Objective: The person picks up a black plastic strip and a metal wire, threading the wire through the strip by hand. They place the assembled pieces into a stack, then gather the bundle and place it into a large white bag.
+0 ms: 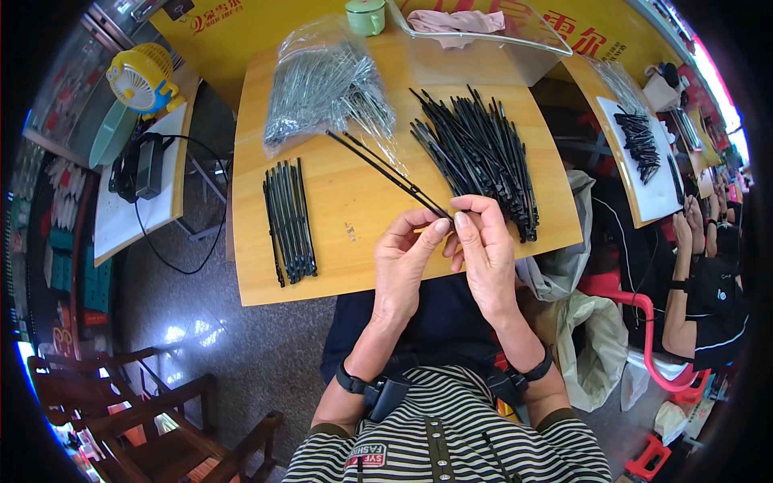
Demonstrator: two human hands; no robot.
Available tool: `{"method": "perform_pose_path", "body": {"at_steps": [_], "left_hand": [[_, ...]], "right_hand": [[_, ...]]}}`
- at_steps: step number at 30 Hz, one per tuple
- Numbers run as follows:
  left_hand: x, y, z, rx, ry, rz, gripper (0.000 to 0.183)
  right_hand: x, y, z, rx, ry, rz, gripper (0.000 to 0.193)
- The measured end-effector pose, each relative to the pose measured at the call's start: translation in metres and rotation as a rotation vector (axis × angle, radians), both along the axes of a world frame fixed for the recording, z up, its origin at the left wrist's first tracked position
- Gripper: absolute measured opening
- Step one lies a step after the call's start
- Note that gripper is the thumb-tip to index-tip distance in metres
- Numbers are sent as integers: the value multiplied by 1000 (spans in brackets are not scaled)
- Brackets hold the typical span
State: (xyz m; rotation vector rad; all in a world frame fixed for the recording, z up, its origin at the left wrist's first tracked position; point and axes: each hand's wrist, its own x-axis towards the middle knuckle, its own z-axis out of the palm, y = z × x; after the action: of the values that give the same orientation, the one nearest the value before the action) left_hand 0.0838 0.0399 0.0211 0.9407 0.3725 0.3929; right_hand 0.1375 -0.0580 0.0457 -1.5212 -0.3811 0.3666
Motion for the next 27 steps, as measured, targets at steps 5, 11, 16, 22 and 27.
{"method": "perform_pose_path", "body": {"at_steps": [5, 11, 16, 22, 27], "left_hand": [[-7, 10, -5, 36, -6, 28, 12], [-13, 20, -15, -71, -106, 29, 5], [-11, 30, -29, -103, -164, 51, 4], [-9, 35, -29, -222, -197, 23, 5], [-8, 39, -36, -245, -227, 42, 4]], "right_hand": [[-4, 4, 0, -143, -101, 40, 22], [5, 10, 2, -278, -151, 121, 22], [26, 33, 1, -305, -330, 15, 10], [52, 63, -15, -424, -550, -27, 12], [53, 91, -6, -459, -592, 6, 13]]}}
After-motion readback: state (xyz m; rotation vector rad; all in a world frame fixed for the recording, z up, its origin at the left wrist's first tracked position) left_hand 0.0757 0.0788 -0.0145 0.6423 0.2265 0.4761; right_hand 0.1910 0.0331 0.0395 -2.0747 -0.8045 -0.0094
